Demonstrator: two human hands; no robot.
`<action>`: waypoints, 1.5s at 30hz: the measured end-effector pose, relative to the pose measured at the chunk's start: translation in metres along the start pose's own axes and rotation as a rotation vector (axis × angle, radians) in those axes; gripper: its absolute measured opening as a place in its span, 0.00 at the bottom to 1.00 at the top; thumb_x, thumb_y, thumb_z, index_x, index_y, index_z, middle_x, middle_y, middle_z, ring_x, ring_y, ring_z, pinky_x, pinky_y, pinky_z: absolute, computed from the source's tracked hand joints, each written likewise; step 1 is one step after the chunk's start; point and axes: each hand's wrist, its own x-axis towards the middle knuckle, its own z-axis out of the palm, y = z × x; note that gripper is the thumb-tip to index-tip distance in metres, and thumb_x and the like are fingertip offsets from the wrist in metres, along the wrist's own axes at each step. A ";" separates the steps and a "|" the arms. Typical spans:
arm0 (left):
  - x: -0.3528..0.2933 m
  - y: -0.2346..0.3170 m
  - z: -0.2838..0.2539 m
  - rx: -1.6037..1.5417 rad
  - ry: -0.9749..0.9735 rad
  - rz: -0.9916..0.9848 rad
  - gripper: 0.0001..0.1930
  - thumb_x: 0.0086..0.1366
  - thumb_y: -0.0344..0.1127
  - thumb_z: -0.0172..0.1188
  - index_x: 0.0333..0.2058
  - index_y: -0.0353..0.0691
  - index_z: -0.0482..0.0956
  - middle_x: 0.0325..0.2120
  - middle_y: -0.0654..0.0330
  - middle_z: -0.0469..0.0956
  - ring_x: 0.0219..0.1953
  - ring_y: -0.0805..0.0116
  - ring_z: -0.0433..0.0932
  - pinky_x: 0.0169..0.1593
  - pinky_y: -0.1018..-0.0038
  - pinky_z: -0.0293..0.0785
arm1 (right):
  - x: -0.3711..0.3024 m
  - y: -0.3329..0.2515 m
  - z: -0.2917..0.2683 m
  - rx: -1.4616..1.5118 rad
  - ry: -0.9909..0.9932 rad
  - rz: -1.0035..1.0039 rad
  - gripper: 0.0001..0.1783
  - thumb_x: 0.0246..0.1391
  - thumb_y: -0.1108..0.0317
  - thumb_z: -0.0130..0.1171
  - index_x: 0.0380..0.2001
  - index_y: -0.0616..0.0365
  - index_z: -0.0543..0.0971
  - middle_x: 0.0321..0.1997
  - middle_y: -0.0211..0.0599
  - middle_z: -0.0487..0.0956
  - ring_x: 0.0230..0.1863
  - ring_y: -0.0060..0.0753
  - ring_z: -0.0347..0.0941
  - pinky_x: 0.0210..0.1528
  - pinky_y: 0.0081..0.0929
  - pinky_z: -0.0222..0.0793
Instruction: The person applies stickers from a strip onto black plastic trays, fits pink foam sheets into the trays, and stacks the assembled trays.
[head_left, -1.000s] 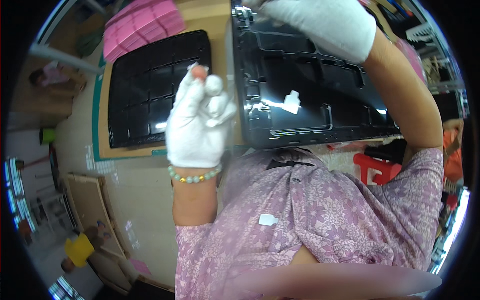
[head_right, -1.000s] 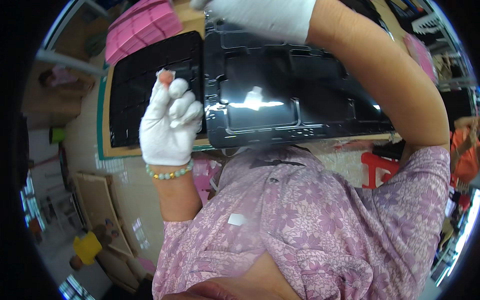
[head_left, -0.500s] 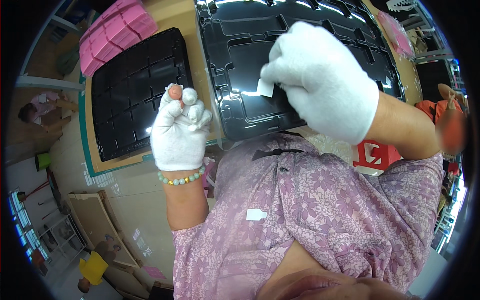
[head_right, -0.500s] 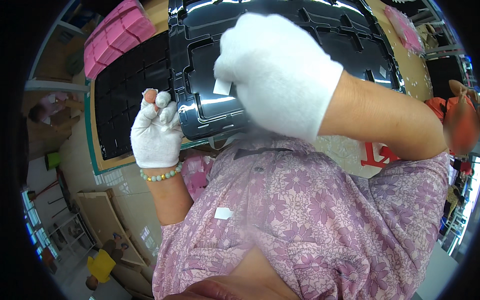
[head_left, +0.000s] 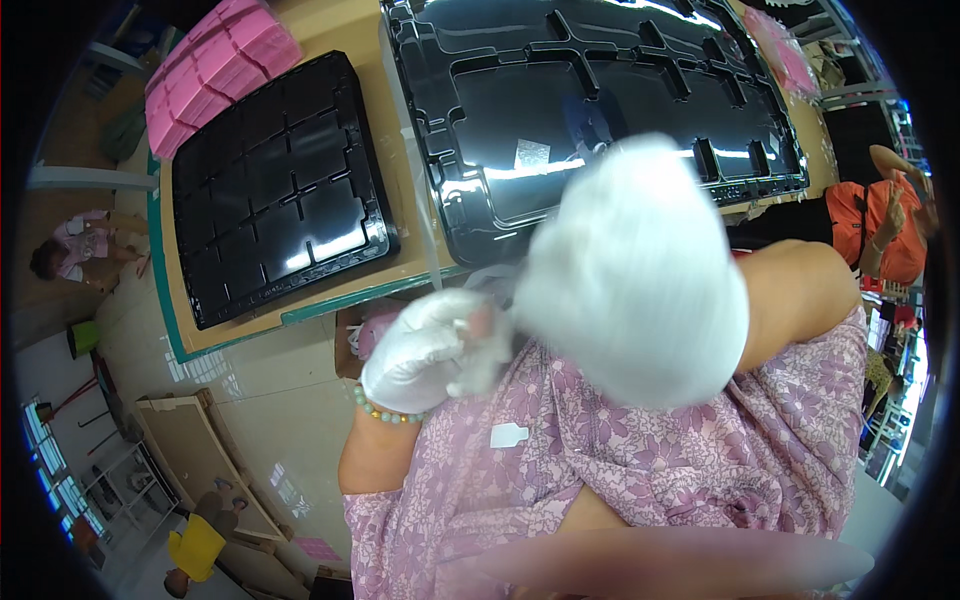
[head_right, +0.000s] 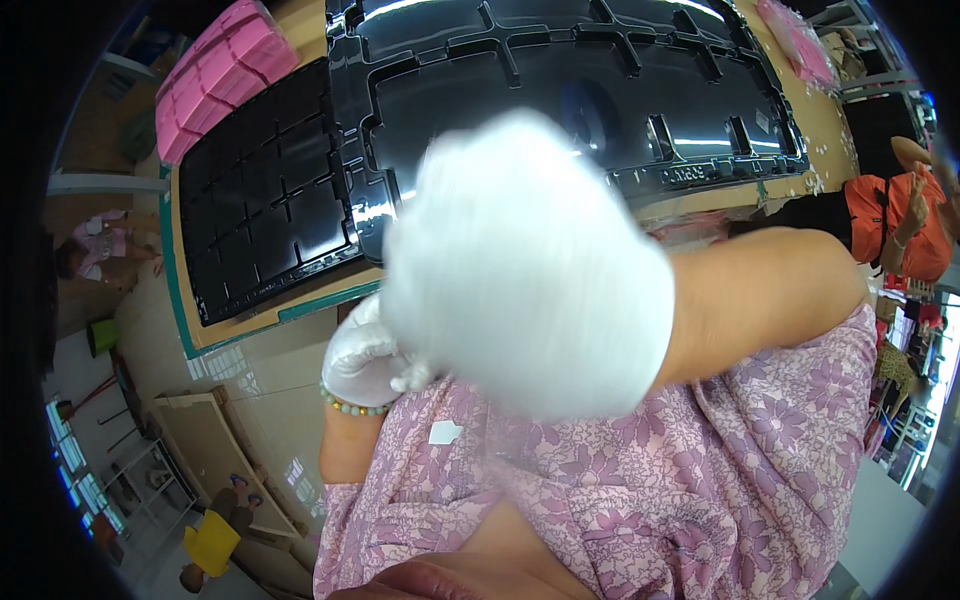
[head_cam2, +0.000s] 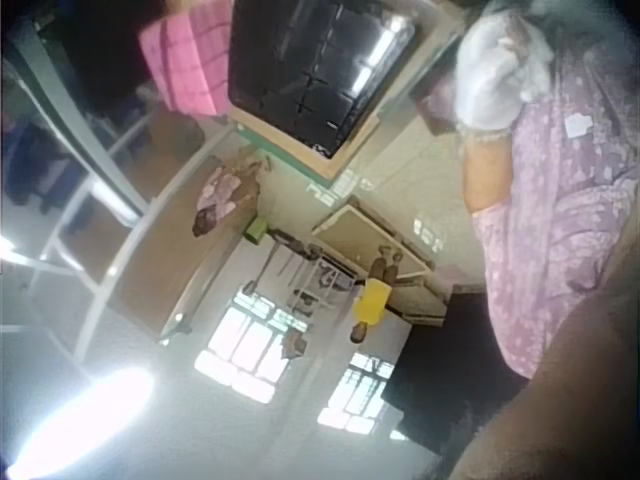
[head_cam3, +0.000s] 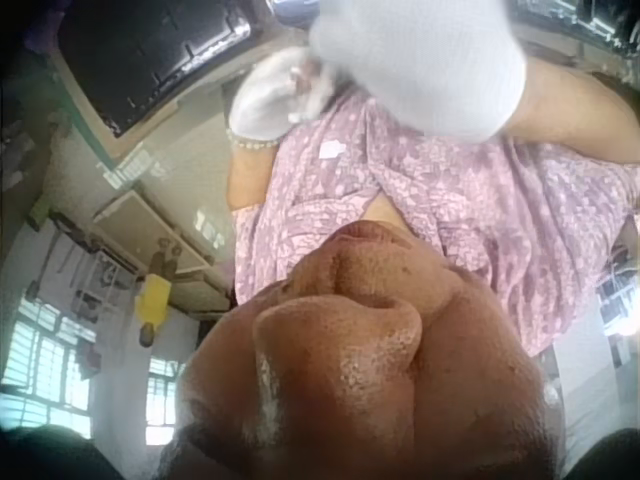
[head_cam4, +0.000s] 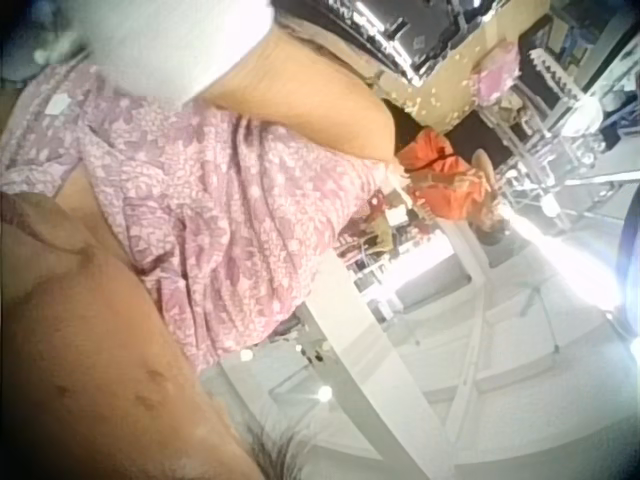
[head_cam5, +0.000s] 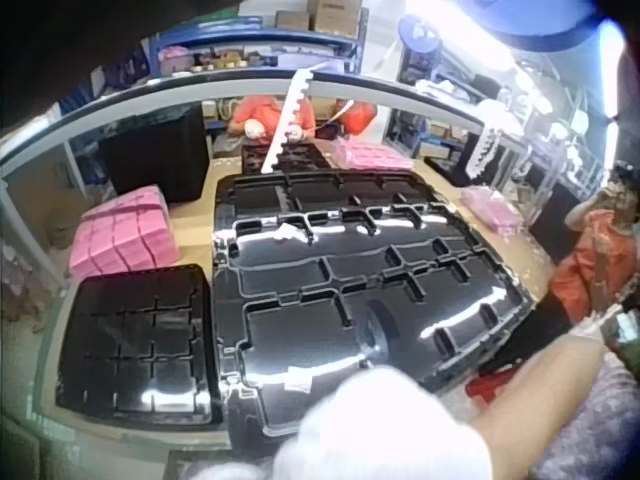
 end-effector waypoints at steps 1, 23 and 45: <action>-0.005 -0.002 0.007 -0.030 0.097 -0.035 0.15 0.66 0.38 0.59 0.45 0.31 0.74 0.31 0.52 0.79 0.17 0.76 0.69 0.18 0.80 0.61 | -0.002 -0.014 -0.004 0.032 -0.113 0.002 0.07 0.32 0.59 0.64 0.09 0.42 0.77 0.12 0.22 0.72 0.21 0.30 0.72 0.30 0.33 0.64; -0.085 -0.087 -0.127 1.968 1.123 -0.692 0.19 0.58 0.39 0.58 0.50 0.48 0.81 0.61 0.56 0.71 0.68 0.50 0.59 0.68 0.35 0.33 | 0.085 0.139 0.010 0.002 -0.139 0.215 0.11 0.51 0.66 0.58 0.31 0.61 0.84 0.34 0.52 0.83 0.39 0.48 0.81 0.45 0.37 0.75; -0.011 0.012 0.080 2.323 1.665 1.190 0.14 0.74 0.34 0.49 0.47 0.27 0.76 0.41 0.48 0.80 0.41 0.57 0.80 0.48 0.65 0.75 | -0.337 0.366 0.040 0.322 0.090 0.783 0.15 0.57 0.72 0.61 0.47 0.66 0.77 0.42 0.37 0.80 0.43 0.26 0.77 0.48 0.23 0.73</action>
